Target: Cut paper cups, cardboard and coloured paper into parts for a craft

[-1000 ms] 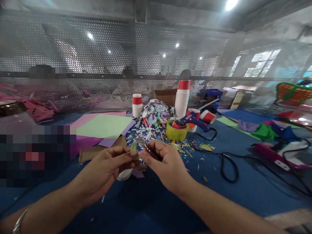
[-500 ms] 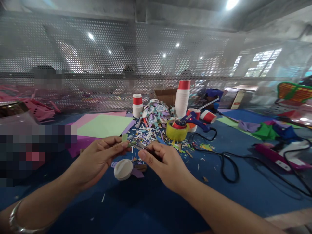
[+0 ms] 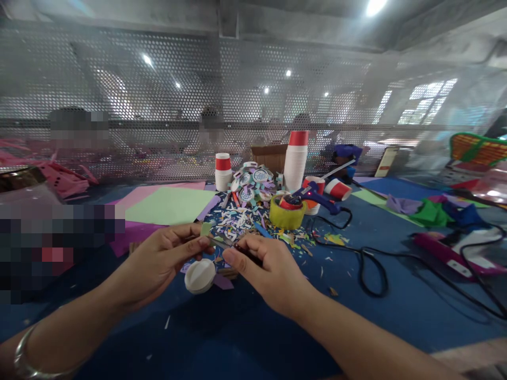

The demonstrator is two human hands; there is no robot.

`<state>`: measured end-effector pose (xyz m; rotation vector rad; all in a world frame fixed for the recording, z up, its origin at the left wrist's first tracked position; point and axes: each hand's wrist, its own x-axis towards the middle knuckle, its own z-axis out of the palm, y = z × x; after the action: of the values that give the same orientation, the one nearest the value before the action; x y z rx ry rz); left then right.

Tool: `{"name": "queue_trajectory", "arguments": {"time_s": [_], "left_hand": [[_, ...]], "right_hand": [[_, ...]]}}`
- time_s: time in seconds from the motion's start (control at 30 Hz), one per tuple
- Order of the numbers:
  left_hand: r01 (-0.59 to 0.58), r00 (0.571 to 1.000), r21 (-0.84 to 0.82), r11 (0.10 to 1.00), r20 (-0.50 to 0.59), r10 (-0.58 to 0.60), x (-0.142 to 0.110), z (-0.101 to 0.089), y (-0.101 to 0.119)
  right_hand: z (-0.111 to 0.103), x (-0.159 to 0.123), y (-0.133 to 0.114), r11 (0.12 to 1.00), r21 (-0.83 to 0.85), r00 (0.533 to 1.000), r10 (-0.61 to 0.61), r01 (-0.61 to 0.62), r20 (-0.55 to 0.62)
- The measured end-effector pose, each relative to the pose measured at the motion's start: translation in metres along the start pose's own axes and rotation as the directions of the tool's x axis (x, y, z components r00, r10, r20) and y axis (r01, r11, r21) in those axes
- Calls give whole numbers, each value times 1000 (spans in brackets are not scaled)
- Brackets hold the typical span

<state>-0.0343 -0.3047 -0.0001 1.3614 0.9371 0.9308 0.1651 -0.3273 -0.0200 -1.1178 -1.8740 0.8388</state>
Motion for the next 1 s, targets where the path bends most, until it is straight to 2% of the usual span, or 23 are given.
{"name": "queue_trajectory", "arguments": {"time_s": [0.27,0.6,1.0], "left_hand": [[9,1000,15,1000,10,-9,-2,1,2],[32,999,-72,997,10,-32,-1,2,0],[13,1000,-24,1000,10,-13,-2,1,0]], "right_hand": [[0,1,0,998,-49,999,-38,36,-31],[-1,1,-3,999,-41,999,-38,36,-31],[2,-2,-4,996,-74,998,-51,49,-35]]}}
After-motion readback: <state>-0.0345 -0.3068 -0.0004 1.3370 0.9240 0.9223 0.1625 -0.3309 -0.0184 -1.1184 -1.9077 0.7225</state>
